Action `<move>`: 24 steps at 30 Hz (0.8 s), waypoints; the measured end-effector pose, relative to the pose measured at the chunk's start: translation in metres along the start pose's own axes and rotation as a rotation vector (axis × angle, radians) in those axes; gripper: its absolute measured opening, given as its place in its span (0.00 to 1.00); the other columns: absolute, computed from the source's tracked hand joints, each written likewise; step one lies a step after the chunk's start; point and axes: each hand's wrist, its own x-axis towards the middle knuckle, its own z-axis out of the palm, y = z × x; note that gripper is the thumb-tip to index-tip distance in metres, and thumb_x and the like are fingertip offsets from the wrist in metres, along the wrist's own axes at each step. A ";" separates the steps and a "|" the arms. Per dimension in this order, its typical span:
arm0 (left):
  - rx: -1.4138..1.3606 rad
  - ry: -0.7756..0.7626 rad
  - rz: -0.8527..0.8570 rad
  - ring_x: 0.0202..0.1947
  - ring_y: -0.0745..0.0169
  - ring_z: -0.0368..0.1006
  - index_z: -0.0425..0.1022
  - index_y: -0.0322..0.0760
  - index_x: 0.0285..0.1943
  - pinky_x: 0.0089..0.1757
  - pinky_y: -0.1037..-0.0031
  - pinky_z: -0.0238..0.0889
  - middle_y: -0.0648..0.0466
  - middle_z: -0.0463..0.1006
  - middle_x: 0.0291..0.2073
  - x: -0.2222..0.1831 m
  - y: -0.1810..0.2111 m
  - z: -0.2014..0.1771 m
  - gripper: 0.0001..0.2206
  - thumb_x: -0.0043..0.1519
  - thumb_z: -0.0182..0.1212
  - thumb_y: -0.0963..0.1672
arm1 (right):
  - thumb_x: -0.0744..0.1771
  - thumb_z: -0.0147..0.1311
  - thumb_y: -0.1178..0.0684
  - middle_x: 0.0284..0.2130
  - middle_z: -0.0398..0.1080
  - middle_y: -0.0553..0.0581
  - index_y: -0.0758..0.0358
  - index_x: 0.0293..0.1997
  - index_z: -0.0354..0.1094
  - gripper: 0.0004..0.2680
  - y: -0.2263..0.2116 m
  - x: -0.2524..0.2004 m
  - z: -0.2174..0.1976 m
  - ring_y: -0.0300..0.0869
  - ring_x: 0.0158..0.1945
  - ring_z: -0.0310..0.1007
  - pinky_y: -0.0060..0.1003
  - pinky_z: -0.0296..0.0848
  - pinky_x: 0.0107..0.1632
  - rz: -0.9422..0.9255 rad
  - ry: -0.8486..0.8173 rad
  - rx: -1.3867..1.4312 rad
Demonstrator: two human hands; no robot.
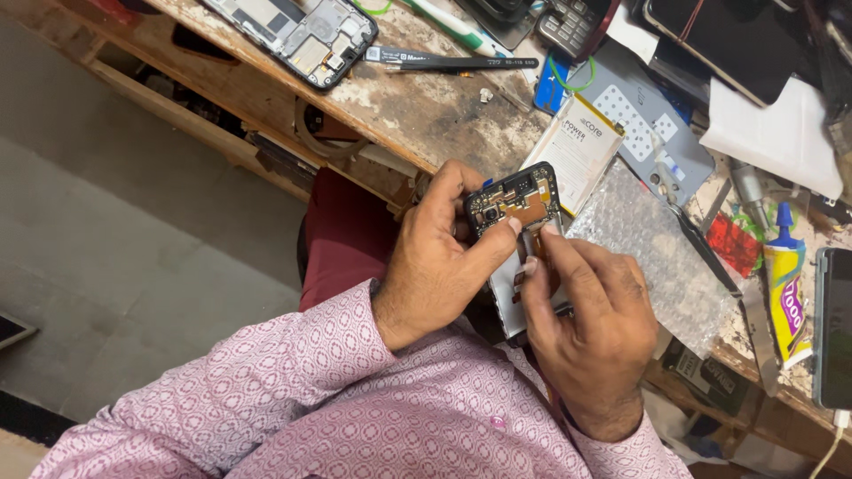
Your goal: The person places internal components including a circuit board and a battery into the housing of a mobile phone by hand.
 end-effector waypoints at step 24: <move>0.003 0.005 -0.001 0.33 0.77 0.73 0.65 0.33 0.49 0.33 0.78 0.70 0.56 0.78 0.32 0.001 0.000 -0.002 0.11 0.64 0.63 0.41 | 0.65 0.65 0.63 0.45 0.70 0.57 0.60 0.61 0.73 0.17 0.000 -0.008 0.007 0.47 0.43 0.70 0.40 0.72 0.46 -0.021 -0.053 -0.059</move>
